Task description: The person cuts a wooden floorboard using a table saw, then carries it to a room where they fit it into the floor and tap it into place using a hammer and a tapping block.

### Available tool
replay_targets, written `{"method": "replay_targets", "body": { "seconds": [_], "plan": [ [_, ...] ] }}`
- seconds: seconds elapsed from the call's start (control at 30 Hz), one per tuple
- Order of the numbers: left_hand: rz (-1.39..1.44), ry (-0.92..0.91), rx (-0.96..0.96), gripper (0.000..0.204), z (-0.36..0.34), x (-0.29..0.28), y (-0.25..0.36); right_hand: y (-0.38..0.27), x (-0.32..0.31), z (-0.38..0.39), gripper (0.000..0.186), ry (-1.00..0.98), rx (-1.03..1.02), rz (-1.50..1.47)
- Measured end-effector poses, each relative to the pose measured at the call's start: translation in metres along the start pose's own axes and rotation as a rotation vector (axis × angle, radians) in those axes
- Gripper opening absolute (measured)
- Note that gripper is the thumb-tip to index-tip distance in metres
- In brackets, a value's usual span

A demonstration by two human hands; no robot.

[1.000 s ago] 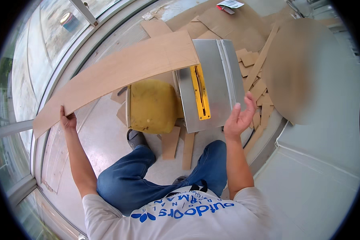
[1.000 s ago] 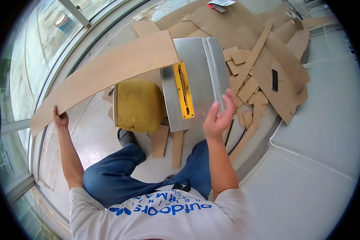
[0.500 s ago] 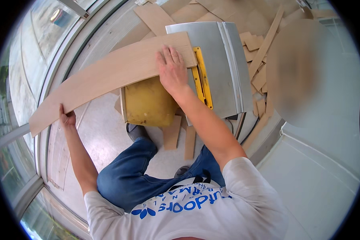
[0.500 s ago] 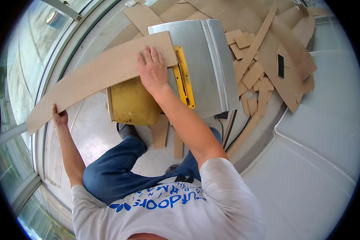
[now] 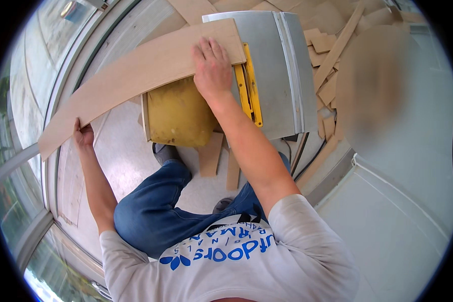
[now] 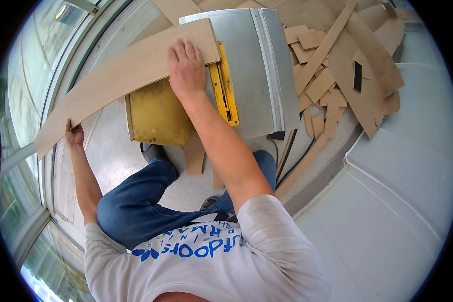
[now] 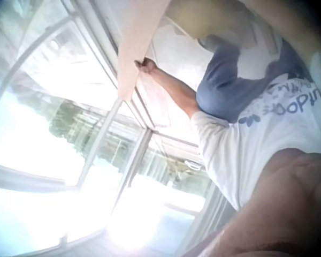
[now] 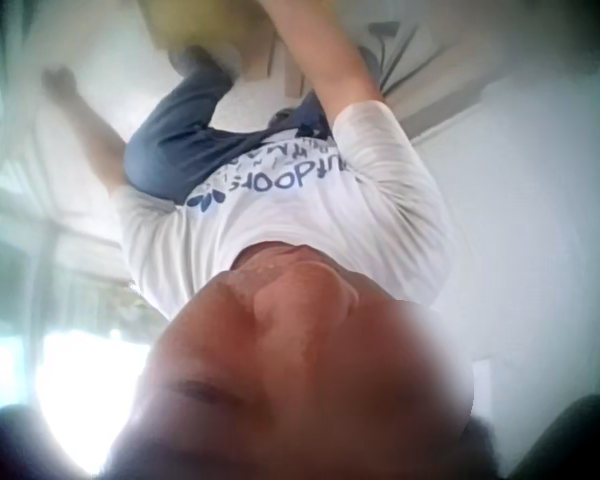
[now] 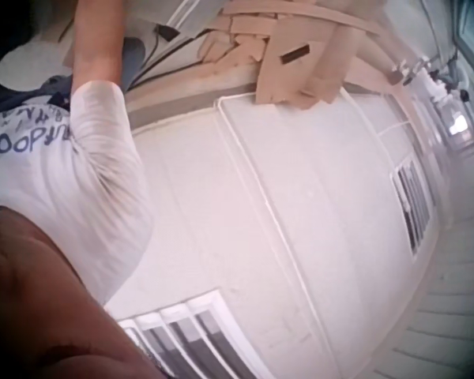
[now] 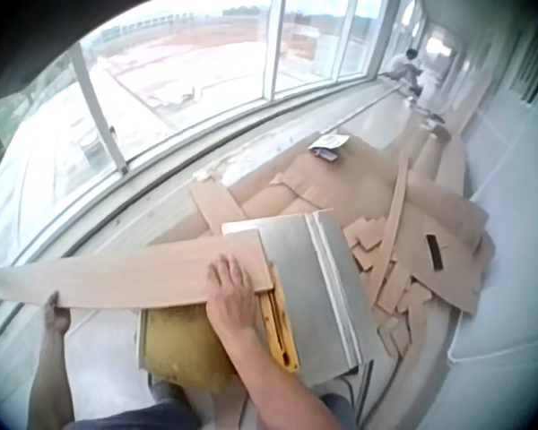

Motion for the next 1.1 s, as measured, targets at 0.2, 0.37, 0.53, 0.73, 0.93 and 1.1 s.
{"method": "replay_targets", "body": {
  "seconds": [0.2, 0.37, 0.53, 0.73, 0.93, 1.1],
  "plan": [
    [-0.035, -0.012, 0.002, 0.024, 0.003, 0.000, 0.007, 0.001, 0.002, 0.003, 0.034, 0.014, -0.008, -0.001],
    [-0.001, 0.005, -0.004, 0.023, 0.006, -0.007, 0.007, 0.001, 0.001, 0.004, 0.035, 0.014, -0.007, -0.023],
    [0.012, 0.027, -0.002, 0.025, 0.008, -0.007, 0.004, 0.004, 0.006, 0.006, 0.038, -0.024, 0.004, -0.038],
    [0.007, -0.033, -0.023, 0.026, 0.010, -0.006, 0.007, 0.005, 0.009, 0.008, 0.040, -0.041, 0.011, -0.043],
    [-0.017, -0.037, -0.007, 0.031, 0.009, -0.007, 0.007, 0.005, 0.009, 0.009, 0.041, -0.045, 0.009, -0.042],
    [-0.030, -0.027, 0.005, 0.032, 0.010, -0.007, 0.008, 0.004, 0.008, 0.009, 0.041, -0.053, 0.009, -0.039]
  ]
}}
Point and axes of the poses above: each hand's wrist, its own z-axis away from the middle knuckle, its own x-axis out of the palm, y = z × x, the point moved 10 cm from there along -z, towards the middle knuckle
